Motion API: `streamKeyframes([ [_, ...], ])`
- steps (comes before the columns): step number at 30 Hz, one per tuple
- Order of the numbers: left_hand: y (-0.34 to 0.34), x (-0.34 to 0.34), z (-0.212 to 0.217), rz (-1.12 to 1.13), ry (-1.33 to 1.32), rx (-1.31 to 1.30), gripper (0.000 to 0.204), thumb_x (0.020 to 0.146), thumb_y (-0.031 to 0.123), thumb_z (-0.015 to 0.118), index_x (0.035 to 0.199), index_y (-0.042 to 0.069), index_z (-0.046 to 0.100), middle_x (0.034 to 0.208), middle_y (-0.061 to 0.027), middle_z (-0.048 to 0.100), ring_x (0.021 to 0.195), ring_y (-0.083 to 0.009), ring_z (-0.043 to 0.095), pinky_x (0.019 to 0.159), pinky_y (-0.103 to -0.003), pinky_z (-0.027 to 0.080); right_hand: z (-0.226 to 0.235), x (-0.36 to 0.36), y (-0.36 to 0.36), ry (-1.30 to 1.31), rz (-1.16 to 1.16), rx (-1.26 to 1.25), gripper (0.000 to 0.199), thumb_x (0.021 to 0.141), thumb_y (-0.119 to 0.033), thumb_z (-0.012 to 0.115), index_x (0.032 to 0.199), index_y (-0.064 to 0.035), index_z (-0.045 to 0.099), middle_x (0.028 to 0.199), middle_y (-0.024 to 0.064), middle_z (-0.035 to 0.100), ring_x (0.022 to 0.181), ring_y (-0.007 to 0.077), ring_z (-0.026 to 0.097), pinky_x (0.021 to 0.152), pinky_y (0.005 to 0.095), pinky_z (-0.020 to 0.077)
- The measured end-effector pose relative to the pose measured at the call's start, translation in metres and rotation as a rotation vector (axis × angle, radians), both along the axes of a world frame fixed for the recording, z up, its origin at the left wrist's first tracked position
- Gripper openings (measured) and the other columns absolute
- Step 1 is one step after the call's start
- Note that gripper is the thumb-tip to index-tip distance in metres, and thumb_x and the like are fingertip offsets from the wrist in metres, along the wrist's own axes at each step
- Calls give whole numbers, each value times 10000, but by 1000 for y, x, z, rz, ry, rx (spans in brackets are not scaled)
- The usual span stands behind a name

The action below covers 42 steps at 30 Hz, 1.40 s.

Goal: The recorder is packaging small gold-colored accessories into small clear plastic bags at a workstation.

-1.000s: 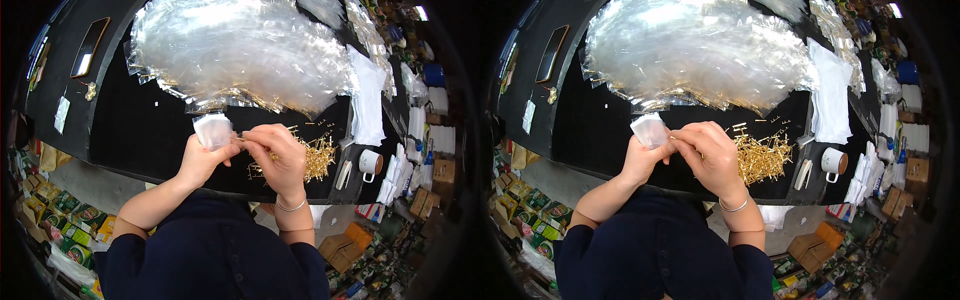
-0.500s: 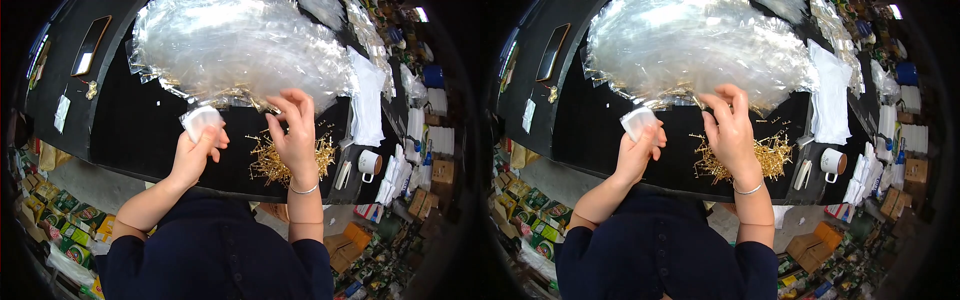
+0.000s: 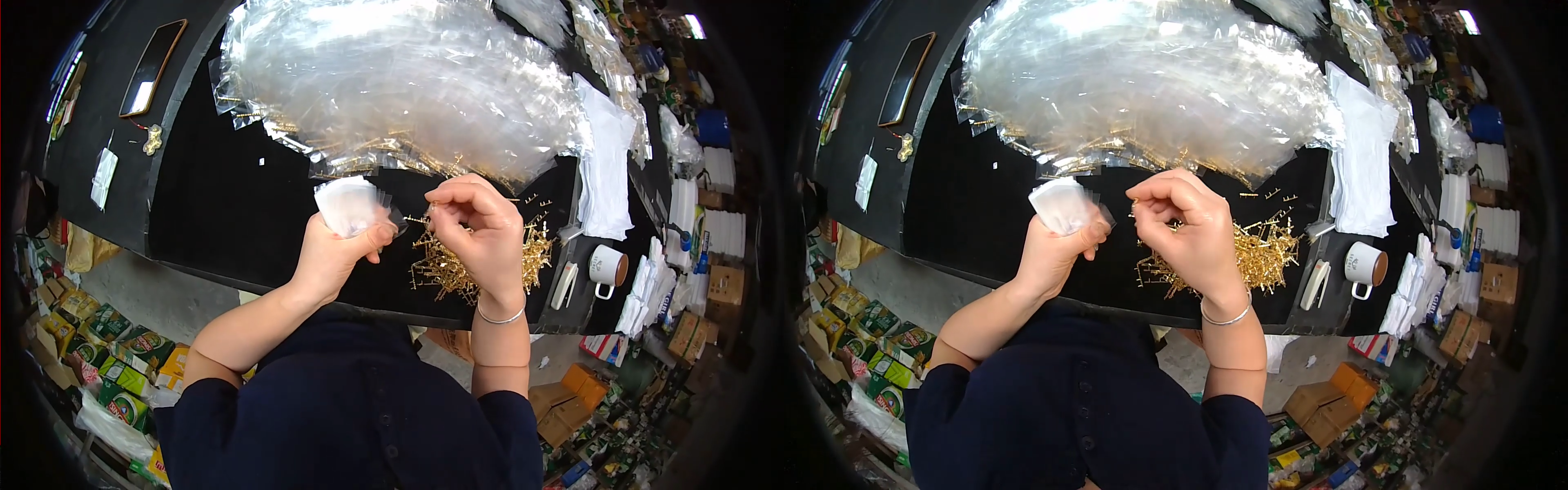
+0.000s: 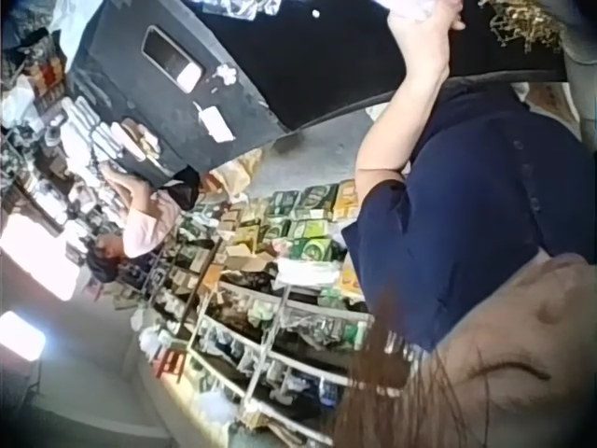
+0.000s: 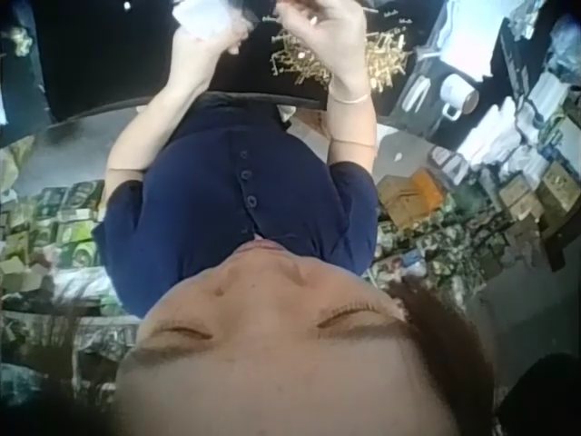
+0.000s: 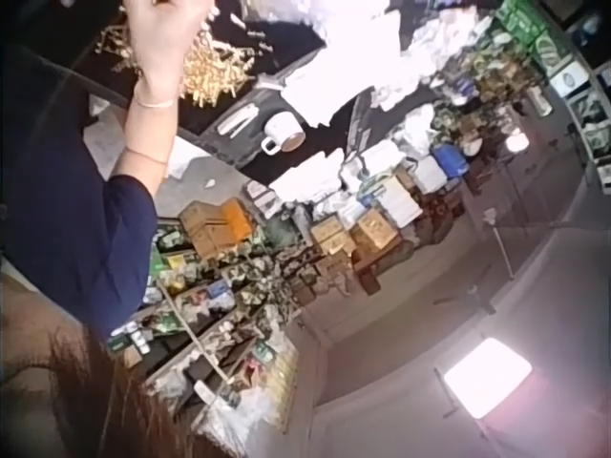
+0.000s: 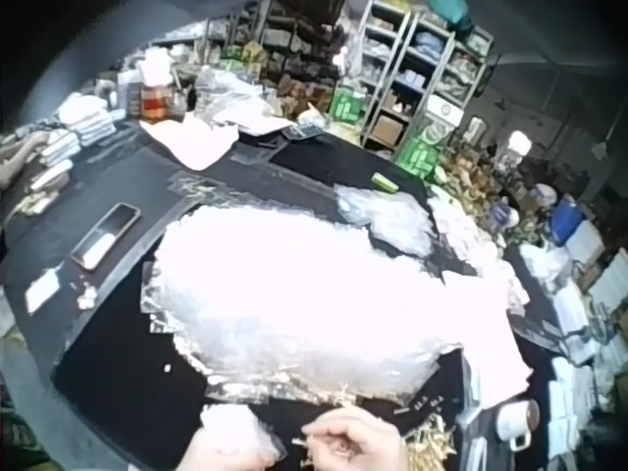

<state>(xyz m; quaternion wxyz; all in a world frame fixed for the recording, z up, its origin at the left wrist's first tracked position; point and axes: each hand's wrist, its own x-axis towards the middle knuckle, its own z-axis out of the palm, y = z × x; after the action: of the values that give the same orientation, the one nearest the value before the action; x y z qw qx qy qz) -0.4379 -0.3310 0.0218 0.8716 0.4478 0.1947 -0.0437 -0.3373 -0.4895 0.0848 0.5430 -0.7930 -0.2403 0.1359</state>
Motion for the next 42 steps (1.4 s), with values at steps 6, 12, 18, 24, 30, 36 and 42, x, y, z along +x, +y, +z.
streamKeyframes([
  [6, -6, 0, 1, 15, -9, -46, 246, 848, 117, 742, 1040, -1, 645, 928, -63, 679, 781, -112, 636, 592, -233, 513, 11, -10, 8, -65, 141, 16, 182, 766, 102, 676, 931, 25, 681, 884, 83, 662, 719, 114, 612, 616, 225, 489],
  [12, -6, -4, 3, 17, -46, -51, 238, 876, 112, 708, 1067, 8, 612, 954, -65, 652, 803, -132, 619, 629, -249, 500, 11, -5, 11, -143, 244, 21, 129, 779, 54, 702, 897, 12, 670, 843, 86, 643, 681, 162, 622, 577, 264, 497],
  [18, 3, -3, 2, 145, -73, 100, 272, 918, 162, 664, 1126, 3, 594, 1008, -79, 656, 882, -135, 628, 651, -258, 506, 7, 20, 12, -521, 126, -55, 164, 764, 76, 702, 909, 11, 662, 858, 95, 649, 740, 189, 625, 630, 273, 510],
  [24, 10, -2, 0, 208, -9, -9, 259, 928, 174, 650, 1110, -1, 595, 970, -71, 649, 860, -118, 611, 627, -239, 486, -17, 21, 15, -622, -71, -118, 223, 755, 61, 716, 955, -6, 644, 854, 95, 613, 732, 202, 617, 637, 284, 508],
  [30, 5, -5, -5, 72, -38, 104, 160, 902, 111, 670, 1007, 3, 617, 895, -55, 629, 762, -104, 582, 591, -212, 458, -26, -2, 3, -420, 239, -478, 238, 762, 66, 710, 973, -20, 642, 874, 79, 608, 696, 166, 603, 596, 251, 492],
  [36, -1, -3, -3, 95, -26, -10, 164, 862, 108, 723, 957, -10, 661, 852, -51, 661, 722, -103, 605, 557, -223, 477, -8, -4, 7, -207, 107, -210, 180, 768, 105, 659, 919, 7, 652, 861, 74, 619, 674, 124, 603, 559, 223, 482],
  [42, -4, -4, 5, 87, -17, -80, 177, 861, 96, 720, 989, -9, 659, 898, -68, 674, 784, -123, 643, 588, -221, 506, 8, -11, 17, -164, 90, 92, 127, 779, 99, 647, 887, 34, 662, 820, 89, 637, 692, 128, 620, 574, 233, 496],
])
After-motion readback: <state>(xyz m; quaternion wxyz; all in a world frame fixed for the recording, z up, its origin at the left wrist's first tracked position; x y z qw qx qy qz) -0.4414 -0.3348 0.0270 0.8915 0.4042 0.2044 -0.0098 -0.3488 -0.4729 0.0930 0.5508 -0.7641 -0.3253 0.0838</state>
